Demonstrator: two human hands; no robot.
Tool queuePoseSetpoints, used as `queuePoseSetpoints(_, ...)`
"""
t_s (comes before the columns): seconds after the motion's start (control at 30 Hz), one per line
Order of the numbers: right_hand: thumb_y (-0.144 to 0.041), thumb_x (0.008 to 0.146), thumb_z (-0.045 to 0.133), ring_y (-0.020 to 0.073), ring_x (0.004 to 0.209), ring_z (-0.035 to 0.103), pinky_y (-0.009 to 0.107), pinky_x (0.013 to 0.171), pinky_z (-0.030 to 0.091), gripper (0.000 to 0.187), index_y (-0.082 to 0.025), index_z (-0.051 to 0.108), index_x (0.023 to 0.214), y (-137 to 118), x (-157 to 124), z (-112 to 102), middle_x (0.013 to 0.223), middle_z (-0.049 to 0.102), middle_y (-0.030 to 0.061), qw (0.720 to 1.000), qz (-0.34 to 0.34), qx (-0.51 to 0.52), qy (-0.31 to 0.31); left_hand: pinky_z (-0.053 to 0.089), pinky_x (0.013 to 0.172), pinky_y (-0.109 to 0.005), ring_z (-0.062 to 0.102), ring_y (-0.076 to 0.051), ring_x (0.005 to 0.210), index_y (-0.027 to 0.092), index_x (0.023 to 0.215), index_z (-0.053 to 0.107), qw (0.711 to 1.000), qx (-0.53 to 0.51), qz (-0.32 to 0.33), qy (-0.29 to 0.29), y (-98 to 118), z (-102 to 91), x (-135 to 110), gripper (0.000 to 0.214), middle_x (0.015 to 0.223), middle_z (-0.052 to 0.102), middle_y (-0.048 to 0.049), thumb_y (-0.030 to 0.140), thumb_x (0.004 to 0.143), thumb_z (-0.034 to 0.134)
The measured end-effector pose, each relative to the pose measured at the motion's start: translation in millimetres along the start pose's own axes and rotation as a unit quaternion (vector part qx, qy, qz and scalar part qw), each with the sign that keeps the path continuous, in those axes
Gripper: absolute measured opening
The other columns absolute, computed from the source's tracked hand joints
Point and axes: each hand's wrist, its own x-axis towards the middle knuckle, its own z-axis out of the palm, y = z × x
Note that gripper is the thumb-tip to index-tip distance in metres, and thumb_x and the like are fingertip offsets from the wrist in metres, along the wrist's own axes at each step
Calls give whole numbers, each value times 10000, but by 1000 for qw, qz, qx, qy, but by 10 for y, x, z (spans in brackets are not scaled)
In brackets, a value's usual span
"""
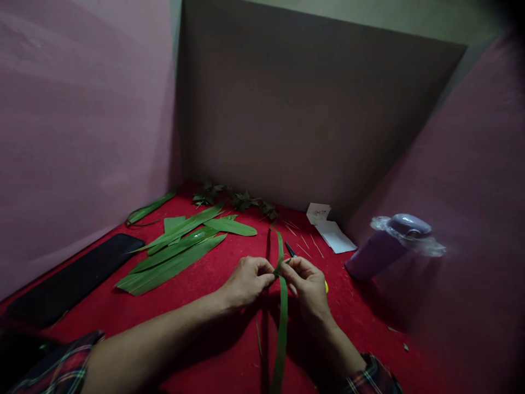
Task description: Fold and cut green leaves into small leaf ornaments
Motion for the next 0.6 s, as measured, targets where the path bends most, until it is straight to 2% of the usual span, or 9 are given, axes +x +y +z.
queuePoseSetpoints(0.17, -315, 654, 714, 85, 444, 476, 193, 394, 327, 198, -164, 585, 646, 5, -4, 11, 567, 581, -16, 1000, 0, 14, 4, 352, 536, -214, 514, -123, 588, 131, 678, 655, 1000, 5, 1, 3, 23, 9, -10, 182, 616, 613, -22, 221, 675, 498)
queuePoseSetpoints(0.37, -311, 635, 732, 83, 466, 485, 193, 431, 360, 211, -160, 585, 637, 32, 1, 6, 567, 575, -21, 1000, 10, 28, 2, 334, 523, -212, 469, -105, 558, 123, 615, 607, 1000, 16, 5, 6, 99, -6, -32, 149, 572, 563, -9, 210, 667, 498)
queuePoseSetpoints(0.47, -323, 634, 734, 73, 453, 459, 188, 424, 343, 222, -160, 584, 653, 47, -5, 10, 568, 557, -33, 999, 16, 27, 9, 322, 485, -208, 438, -90, 507, 125, 600, 571, 999, -28, -25, -15, 102, -3, -27, 128, 540, 522, 4, 216, 660, 503)
queuePoseSetpoints(0.6, -346, 661, 716, 75, 463, 443, 187, 421, 329, 230, -160, 581, 682, 51, -11, 15, 577, 541, -31, 999, 18, 34, 10, 309, 440, -195, 416, -71, 451, 124, 596, 536, 987, -136, -71, -50, 71, 3, 0, 125, 513, 495, 12, 242, 635, 551)
